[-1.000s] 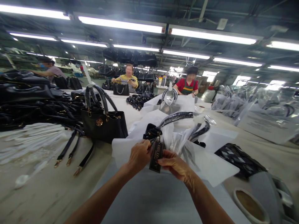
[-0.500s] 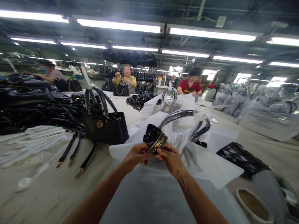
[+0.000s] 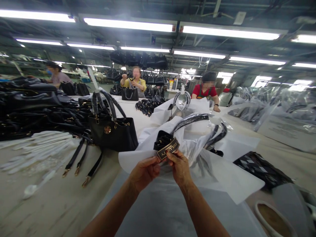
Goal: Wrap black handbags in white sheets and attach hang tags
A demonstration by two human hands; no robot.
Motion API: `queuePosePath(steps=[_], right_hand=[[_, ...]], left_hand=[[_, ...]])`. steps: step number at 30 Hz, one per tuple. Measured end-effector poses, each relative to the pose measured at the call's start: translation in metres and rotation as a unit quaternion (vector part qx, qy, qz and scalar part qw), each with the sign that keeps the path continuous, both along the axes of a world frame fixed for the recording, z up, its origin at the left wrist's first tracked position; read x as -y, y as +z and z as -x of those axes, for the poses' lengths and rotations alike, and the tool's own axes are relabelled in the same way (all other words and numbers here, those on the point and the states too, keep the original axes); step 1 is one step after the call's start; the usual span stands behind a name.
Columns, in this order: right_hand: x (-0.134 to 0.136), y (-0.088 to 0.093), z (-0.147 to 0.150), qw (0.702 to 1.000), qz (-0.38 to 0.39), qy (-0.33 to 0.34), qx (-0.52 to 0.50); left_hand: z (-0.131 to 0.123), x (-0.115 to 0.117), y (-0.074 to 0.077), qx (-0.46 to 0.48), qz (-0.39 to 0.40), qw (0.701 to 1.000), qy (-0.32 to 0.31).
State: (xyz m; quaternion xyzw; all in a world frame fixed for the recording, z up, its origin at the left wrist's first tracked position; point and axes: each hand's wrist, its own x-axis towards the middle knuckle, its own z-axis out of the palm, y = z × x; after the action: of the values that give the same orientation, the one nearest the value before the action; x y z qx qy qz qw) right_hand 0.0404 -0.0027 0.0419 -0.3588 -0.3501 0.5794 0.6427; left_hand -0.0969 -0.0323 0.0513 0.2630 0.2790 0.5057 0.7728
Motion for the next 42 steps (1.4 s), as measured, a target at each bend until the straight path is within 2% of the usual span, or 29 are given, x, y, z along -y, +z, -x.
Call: queuePosePath(steps=[4,10,15,20,23,26,28,30,33,38,42], right_hand=[[-0.002,-0.003,0.008,0.999,-0.007,-0.03,-0.02],[-0.004,-0.004,0.016,0.999,-0.005,-0.047,-0.011],[-0.004,-0.002,0.017,0.999,0.001,-0.05,-0.018],[-0.006,-0.002,0.016,0.998,-0.007,-0.053,-0.013],[-0.006,-0.003,0.014,0.998,-0.032,-0.056,0.013],[-0.004,-0.003,0.011,0.996,-0.058,-0.05,0.047],[-0.001,-0.003,0.008,0.994,-0.061,-0.032,0.081],[0.003,-0.004,0.006,0.992,-0.055,-0.014,0.109],[0.009,-0.01,0.002,0.99,-0.059,-0.013,0.126],[0.017,-0.021,-0.008,0.977,-0.062,-0.089,0.185],[0.024,-0.028,-0.01,0.973,-0.063,-0.086,0.207]], left_hand=[[-0.001,0.002,0.004,0.026,0.024,0.999,0.037],[-0.002,0.0,0.014,0.031,0.014,0.998,0.06],[-0.007,-0.005,0.021,0.051,0.081,0.991,0.091],[-0.011,-0.009,0.037,0.063,0.151,0.979,0.123],[-0.014,-0.01,0.041,0.053,0.126,0.981,0.142],[-0.019,-0.009,0.037,-0.038,0.011,0.985,0.166],[-0.022,-0.008,0.032,-0.117,-0.06,0.976,0.173],[-0.023,-0.008,0.027,-0.209,-0.103,0.955,0.181],[-0.021,-0.007,0.02,-0.336,-0.141,0.908,0.208],[-0.008,0.004,0.004,-0.406,-0.134,0.87,0.245],[0.015,0.026,-0.016,-0.437,-0.07,0.865,0.237]])
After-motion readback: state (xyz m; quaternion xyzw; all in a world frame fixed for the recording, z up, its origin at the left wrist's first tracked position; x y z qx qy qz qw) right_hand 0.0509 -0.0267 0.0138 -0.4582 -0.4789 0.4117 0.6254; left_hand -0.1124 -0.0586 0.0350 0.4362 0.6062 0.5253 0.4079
